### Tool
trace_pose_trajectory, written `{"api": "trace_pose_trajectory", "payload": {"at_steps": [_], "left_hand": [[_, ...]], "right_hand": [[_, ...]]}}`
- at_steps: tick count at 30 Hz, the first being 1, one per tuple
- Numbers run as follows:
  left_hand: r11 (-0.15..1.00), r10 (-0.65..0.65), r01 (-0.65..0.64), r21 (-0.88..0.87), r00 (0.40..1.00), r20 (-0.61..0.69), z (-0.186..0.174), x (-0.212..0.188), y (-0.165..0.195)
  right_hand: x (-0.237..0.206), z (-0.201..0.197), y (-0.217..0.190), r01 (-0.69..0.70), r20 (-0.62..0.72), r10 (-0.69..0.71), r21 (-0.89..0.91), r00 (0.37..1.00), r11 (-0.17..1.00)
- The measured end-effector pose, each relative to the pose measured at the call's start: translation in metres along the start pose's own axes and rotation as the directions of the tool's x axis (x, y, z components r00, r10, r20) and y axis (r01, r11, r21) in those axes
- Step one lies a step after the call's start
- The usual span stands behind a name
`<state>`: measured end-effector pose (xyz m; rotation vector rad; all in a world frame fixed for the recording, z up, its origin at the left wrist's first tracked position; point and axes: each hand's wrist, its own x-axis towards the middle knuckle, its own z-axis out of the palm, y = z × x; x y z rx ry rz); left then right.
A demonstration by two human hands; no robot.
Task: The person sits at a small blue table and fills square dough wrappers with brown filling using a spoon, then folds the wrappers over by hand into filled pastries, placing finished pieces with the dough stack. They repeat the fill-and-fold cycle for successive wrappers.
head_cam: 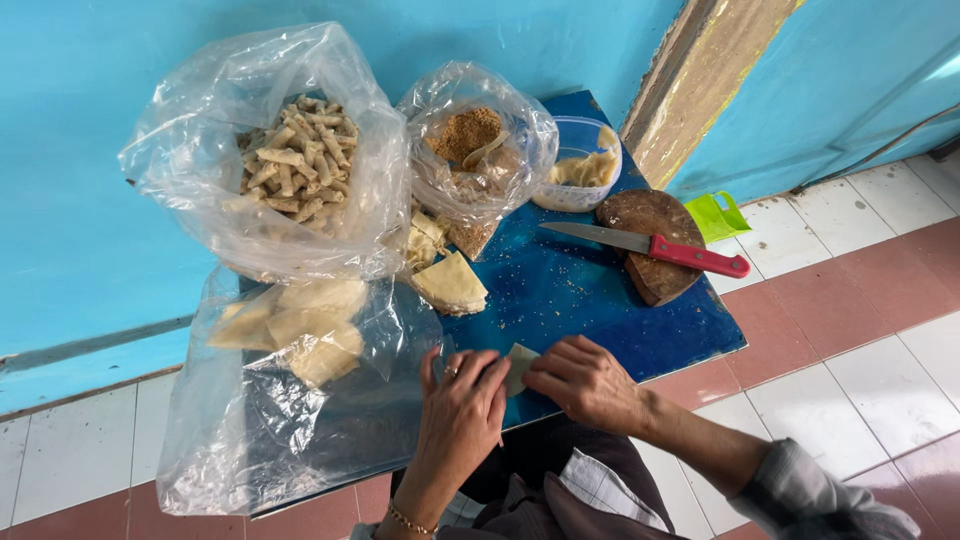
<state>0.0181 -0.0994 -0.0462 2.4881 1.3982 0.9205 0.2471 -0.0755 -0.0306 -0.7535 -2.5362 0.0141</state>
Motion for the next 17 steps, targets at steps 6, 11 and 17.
{"api": "trace_pose_trajectory", "payload": {"at_steps": [6,11,17], "left_hand": [[0.999,0.039,-0.04,-0.025,0.999,-0.02,0.007,-0.016,0.005],[0.998,0.02,-0.021,-0.054,1.0,-0.02,0.01,-0.018,0.004],[0.998,0.007,-0.006,-0.069,1.0,0.021,0.015,-0.015,-0.004]], "right_hand": [[-0.019,-0.003,-0.008,0.046,-0.093,-0.052,-0.071,0.994,0.996],[-0.014,-0.012,0.029,-0.194,-0.211,0.171,-0.095,0.962,0.976],[0.064,-0.035,0.179,-0.509,-0.068,0.53,-0.404,0.845,0.76]]}}
